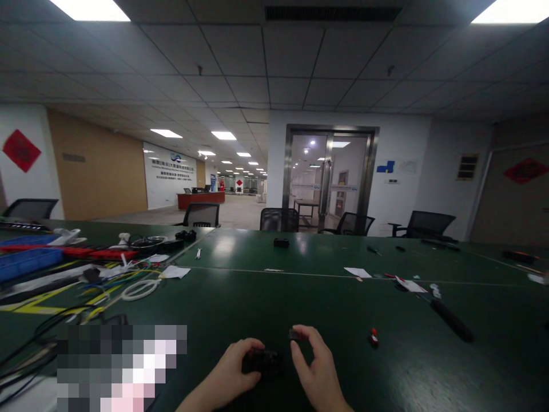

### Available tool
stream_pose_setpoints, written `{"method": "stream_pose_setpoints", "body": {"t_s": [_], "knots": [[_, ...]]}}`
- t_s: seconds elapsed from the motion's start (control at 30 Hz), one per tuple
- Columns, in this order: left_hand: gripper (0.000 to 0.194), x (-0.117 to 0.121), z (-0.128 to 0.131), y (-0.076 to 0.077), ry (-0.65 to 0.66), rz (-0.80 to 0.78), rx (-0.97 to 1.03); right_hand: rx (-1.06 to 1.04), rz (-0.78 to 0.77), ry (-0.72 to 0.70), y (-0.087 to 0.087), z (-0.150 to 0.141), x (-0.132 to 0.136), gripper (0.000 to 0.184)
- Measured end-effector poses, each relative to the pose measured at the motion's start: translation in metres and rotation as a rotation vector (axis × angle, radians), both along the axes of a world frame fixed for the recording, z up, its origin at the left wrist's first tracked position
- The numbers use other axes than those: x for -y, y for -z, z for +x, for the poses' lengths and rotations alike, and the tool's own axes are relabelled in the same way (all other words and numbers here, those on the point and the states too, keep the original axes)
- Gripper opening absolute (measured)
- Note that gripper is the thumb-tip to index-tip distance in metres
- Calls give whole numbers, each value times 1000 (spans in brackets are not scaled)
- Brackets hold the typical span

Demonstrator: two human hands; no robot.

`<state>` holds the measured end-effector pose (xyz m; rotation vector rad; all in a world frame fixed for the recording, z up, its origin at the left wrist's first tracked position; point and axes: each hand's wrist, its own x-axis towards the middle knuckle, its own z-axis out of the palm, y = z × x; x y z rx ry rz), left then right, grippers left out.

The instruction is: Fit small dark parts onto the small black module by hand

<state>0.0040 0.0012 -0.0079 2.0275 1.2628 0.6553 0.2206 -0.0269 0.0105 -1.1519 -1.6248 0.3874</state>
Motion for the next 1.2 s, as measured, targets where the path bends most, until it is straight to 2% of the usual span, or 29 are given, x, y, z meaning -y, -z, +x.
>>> {"method": "stream_pose_setpoints", "body": {"t_s": [0.33, 0.63, 1.2], "knots": [[45, 6, 4, -13, -3, -22, -21, -62, 50, 50, 4, 5, -5, 23], [44, 4, 2, -8, 8, -6, -18, -88, 15, 96, 6, 5, -6, 31], [46, 0, -1, -1, 8, -11, -15, -121, 15, 103, 7, 6, -7, 29]]}}
